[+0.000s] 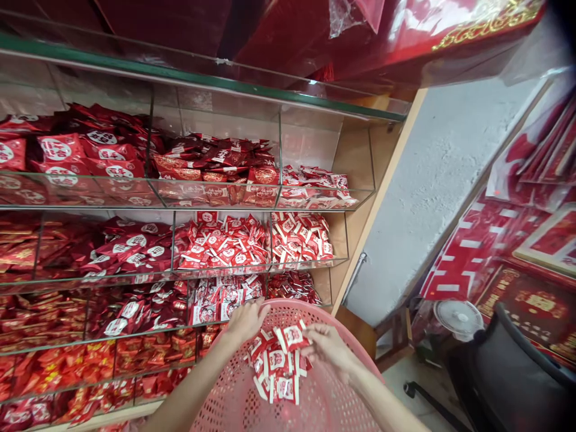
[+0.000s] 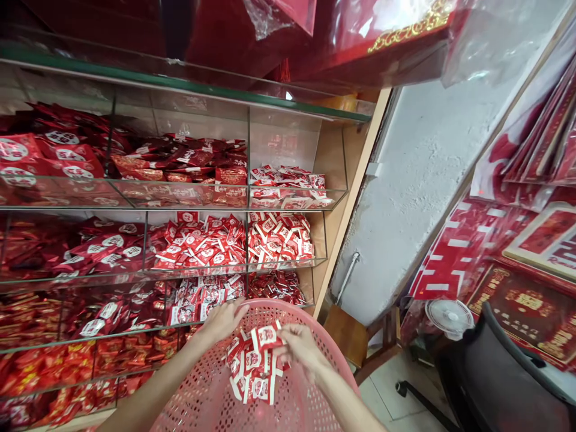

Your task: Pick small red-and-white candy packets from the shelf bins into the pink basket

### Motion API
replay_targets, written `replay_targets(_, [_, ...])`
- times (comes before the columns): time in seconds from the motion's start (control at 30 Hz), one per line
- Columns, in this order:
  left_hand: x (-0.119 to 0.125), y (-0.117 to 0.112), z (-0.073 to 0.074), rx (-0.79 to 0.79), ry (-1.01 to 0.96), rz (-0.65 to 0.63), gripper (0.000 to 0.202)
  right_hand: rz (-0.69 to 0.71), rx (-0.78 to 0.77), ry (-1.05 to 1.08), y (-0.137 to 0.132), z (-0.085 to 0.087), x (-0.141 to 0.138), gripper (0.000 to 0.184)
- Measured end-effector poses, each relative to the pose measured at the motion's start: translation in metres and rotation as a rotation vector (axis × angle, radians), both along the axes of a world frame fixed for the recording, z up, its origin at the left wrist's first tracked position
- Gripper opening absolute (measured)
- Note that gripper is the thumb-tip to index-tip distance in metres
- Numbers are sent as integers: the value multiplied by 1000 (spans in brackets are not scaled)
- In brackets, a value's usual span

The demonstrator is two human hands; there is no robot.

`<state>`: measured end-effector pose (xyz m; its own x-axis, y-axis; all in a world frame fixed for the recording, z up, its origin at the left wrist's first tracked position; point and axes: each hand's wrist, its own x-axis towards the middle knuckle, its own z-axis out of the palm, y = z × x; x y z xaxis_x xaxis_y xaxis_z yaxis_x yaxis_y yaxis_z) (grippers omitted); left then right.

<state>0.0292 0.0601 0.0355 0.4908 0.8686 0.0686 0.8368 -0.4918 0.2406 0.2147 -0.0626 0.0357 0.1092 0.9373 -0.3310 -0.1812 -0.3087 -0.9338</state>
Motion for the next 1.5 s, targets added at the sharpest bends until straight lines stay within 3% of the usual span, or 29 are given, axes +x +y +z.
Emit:
replay_targets(0.13, [0, -3, 3, -8, 13, 5, 58, 18, -251, 73, -18, -37, -5, 22])
replay_targets(0.3, [0, -3, 6, -21, 13, -1, 58, 174, -381, 29, -31, -55, -23, 16])
replay_targets(0.43, [-1, -3, 7, -31, 12, -13, 58, 148, -375, 37, -30, -67, -37, 15])
replay_targets(0.67, [0, -4, 10, -42, 18, -6, 57, 64, -299, 93, -24, -77, -38, 14])
replay_targets(0.8, [0, -4, 10, -38, 18, -14, 57, 274, -400, 35, -28, -78, -34, 17])
replay_targets(0.9, [0, -4, 11, -27, 19, -19, 57, 388, -362, 75, -29, -69, -29, 18])
replay_targets(1.03, [0, -4, 10, -13, 33, -24, 58, 127, -307, 171, -24, -57, -18, 26])
replay_targets(1.2, [1, -1, 5, -1, 46, -5, 58, -161, -339, 220, -19, -60, -7, 21])
replay_targets(1.37, [2, 0, 3, -9, 27, -8, 57, -259, -296, 290, -11, -64, -5, 15])
replay_targets(1.5, [2, -1, 3, -17, 15, 2, 58, -200, -204, 291, -6, -69, -5, 20])
